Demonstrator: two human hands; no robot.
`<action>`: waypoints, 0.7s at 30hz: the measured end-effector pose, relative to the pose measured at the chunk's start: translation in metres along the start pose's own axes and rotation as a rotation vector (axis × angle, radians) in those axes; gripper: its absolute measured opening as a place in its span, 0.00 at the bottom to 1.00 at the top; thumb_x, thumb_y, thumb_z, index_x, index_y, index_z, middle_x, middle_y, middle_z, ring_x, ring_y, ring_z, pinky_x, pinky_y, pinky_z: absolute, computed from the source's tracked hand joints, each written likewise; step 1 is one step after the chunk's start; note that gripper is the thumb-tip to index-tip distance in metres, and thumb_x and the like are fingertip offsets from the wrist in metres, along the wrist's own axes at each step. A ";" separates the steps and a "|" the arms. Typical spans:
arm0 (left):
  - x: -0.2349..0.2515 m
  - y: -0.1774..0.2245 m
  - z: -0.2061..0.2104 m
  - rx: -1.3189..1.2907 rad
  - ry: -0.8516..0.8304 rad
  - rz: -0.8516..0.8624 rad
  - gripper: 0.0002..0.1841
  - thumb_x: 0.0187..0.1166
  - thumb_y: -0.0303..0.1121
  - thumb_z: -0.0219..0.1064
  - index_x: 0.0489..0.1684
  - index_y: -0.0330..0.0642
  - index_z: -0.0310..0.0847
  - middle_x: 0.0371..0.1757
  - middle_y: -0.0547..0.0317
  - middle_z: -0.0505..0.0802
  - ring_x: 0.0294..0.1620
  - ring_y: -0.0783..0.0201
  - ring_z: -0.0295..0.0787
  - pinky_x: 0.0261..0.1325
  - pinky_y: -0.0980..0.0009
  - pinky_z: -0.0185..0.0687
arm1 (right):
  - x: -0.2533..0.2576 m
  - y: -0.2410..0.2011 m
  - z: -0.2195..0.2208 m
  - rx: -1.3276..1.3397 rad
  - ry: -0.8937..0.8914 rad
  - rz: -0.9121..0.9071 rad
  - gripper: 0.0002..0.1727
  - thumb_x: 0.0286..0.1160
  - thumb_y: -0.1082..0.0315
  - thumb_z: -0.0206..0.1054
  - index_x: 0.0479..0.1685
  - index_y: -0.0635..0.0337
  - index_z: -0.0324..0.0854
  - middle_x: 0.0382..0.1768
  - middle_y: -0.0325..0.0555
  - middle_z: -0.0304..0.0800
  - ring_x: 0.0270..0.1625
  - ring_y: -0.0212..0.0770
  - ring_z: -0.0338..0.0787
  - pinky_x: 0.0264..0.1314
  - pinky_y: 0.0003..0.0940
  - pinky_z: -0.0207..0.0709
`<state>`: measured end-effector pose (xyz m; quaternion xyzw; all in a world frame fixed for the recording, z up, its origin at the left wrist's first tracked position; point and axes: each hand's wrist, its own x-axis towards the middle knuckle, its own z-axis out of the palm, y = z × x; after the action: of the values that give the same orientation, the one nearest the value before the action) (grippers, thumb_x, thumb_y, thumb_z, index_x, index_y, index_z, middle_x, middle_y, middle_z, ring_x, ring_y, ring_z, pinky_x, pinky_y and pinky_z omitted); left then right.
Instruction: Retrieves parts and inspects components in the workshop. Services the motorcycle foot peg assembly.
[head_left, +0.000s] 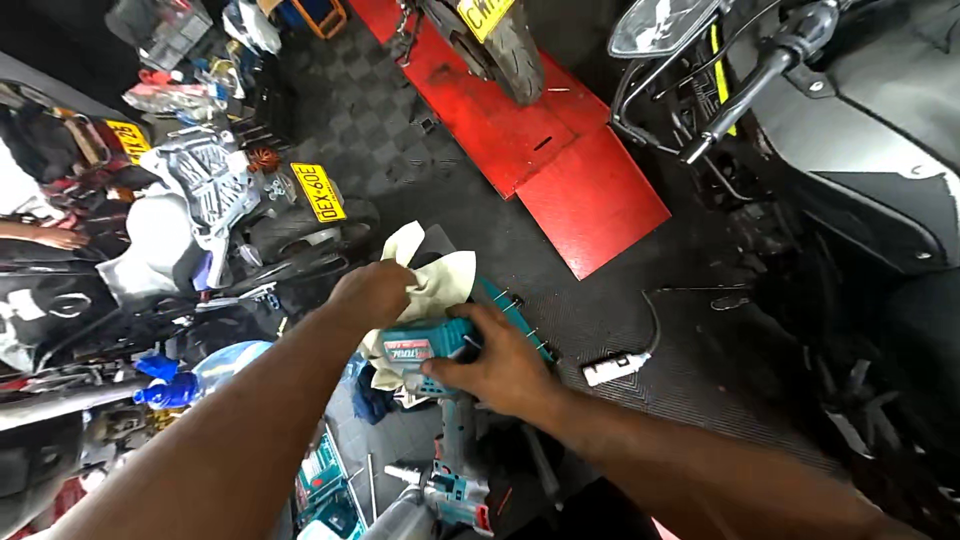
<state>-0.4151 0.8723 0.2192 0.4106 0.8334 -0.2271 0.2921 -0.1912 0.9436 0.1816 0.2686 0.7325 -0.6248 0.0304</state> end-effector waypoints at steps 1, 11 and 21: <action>-0.007 -0.007 -0.002 0.041 -0.042 -0.036 0.14 0.82 0.37 0.65 0.61 0.52 0.90 0.62 0.46 0.91 0.64 0.39 0.87 0.60 0.30 0.81 | 0.000 -0.005 0.003 -0.006 -0.027 -0.005 0.45 0.55 0.31 0.81 0.77 0.35 0.77 0.65 0.41 0.84 0.57 0.43 0.89 0.53 0.54 0.87; 0.008 0.007 0.010 0.038 0.199 0.349 0.28 0.78 0.39 0.73 0.81 0.60 0.77 0.87 0.58 0.74 0.84 0.49 0.72 0.81 0.41 0.70 | 0.014 0.005 0.020 -0.101 -0.180 0.073 0.46 0.58 0.26 0.74 0.81 0.33 0.74 0.71 0.42 0.82 0.64 0.45 0.88 0.62 0.57 0.83; -0.003 -0.011 0.024 0.193 0.083 0.219 0.16 0.88 0.43 0.57 0.64 0.55 0.88 0.64 0.57 0.89 0.53 0.48 0.91 0.51 0.44 0.86 | 0.026 0.012 0.005 -0.258 -0.152 -0.054 0.46 0.59 0.19 0.66 0.79 0.30 0.77 0.61 0.35 0.91 0.60 0.39 0.91 0.62 0.57 0.85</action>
<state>-0.4152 0.8491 0.2051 0.5343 0.7693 -0.2555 0.2395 -0.2092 0.9493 0.1595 0.1949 0.8092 -0.5446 0.1031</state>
